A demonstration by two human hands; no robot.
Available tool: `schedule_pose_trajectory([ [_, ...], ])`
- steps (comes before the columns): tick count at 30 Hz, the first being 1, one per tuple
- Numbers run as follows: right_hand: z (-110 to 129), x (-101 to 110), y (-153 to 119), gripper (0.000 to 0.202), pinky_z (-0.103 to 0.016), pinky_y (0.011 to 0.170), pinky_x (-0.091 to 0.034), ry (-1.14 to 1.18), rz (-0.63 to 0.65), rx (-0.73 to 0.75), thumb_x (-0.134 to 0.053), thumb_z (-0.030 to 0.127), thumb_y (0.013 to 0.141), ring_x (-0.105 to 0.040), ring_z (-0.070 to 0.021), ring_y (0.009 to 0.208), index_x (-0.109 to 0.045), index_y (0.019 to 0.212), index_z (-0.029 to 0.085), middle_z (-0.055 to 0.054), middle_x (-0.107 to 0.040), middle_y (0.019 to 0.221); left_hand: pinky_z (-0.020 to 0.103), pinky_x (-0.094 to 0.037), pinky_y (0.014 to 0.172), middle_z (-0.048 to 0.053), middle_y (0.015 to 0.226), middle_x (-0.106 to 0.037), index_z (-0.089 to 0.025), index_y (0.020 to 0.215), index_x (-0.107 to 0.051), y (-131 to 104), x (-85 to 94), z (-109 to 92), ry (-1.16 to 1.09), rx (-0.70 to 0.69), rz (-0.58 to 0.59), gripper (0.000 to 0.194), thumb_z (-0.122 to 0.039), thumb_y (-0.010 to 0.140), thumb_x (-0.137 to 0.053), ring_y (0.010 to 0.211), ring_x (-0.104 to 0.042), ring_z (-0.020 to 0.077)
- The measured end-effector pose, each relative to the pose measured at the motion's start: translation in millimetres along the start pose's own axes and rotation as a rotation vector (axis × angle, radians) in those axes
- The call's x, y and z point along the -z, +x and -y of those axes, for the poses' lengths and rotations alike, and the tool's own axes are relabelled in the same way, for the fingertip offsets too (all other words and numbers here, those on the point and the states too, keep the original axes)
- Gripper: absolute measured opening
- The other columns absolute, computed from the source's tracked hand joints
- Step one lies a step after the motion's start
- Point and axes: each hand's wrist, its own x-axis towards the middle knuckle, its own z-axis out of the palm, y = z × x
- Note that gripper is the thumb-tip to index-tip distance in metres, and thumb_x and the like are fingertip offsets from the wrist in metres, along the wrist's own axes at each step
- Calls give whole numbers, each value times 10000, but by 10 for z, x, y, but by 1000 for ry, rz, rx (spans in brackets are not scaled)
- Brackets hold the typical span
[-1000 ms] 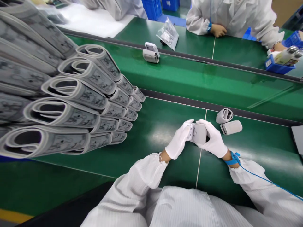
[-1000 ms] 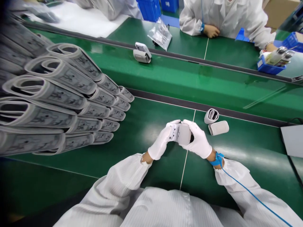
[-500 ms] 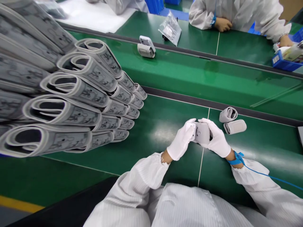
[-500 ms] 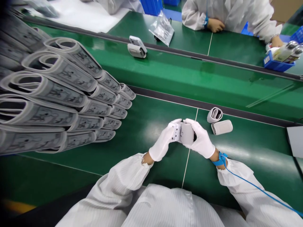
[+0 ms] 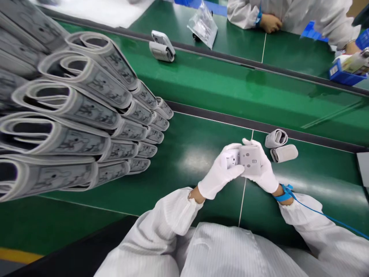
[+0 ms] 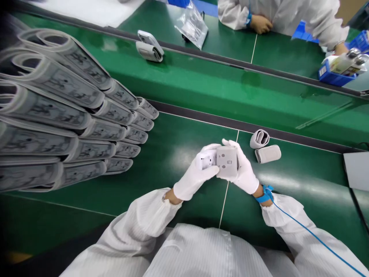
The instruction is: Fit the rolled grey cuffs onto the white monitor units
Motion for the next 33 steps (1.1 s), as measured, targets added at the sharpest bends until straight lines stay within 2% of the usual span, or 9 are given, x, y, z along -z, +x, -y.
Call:
schedule_pose_trajectory([
  [3,-120,-13,-3,1030,-593,1161,-518,3,-42,-50,-978,581,662,-532,-381,1436,-438,1518,389,-65,-546,1557,458,-590,980,115,1332,-680,-234,1353,-560,5,9,35,-56,8,4,626,-209,780,-810,1259,-664,315],
  [6,-138,-19,-22,864,-635,1110,-545,-28,-84,-61,-926,579,749,-580,-397,1373,-489,1470,392,-62,-615,1474,449,-601,944,101,1313,-693,-246,1337,-571,5,6,80,-88,-26,8,659,-178,733,-826,1226,-682,312],
  [11,-52,-58,-98,826,-609,1160,-512,-97,-117,4,-941,575,732,-585,-370,1362,-515,1408,367,-73,-597,1467,444,-596,944,106,1290,-692,-225,1290,-614,10,5,133,-89,-44,13,635,-149,696,-824,1219,-680,314],
  [15,-34,-144,-101,583,-573,1105,-559,-37,-124,4,-787,593,902,-643,-332,1287,-530,1348,319,-106,-623,1412,378,-590,893,49,1226,-703,-274,1258,-618,-9,-26,132,-213,4,-23,654,-126,664,-848,1157,-682,259],
  [17,-34,-184,-97,542,-562,1089,-569,-38,-115,22,-750,573,939,-647,-332,1283,-532,1354,301,-119,-625,1399,337,-579,865,11,1186,-703,-299,1214,-631,-31,-46,111,-281,37,-42,610,-114,671,-838,1119,-674,220],
  [20,-16,-203,-105,650,-546,1079,-572,-114,-107,60,-840,535,866,-651,-342,1269,-535,1389,299,-120,-628,1383,311,-565,856,-15,1170,-691,-312,1197,-635,-58,-54,72,-360,100,-57,588,-95,678,-806,1084,-658,186],
  [24,58,-137,-97,795,-530,1112,-541,-221,-88,103,-959,475,737,-650,-348,1264,-556,1398,295,-117,-632,1381,325,-564,836,8,1182,-671,-289,1213,-612,-49,-26,67,-378,155,-24,591,-134,685,-827,1130,-652,223],
  [28,142,-57,-44,792,-479,1055,-569,-231,-28,139,-974,481,720,-673,-325,1207,-561,1367,287,-104,-663,1323,385,-556,943,53,1278,-654,-270,1241,-585,-21,-13,126,-289,84,-16,614,-177,708,-875,1223,-629,265],
  [33,168,-39,-30,769,-477,1020,-569,-313,-21,153,-973,482,712,-679,-326,1164,-576,1336,274,-110,-670,1287,357,-559,892,47,1245,-640,-258,1217,-574,-26,-22,167,-271,82,-28,610,-170,696,-878,1182,-631,251],
])
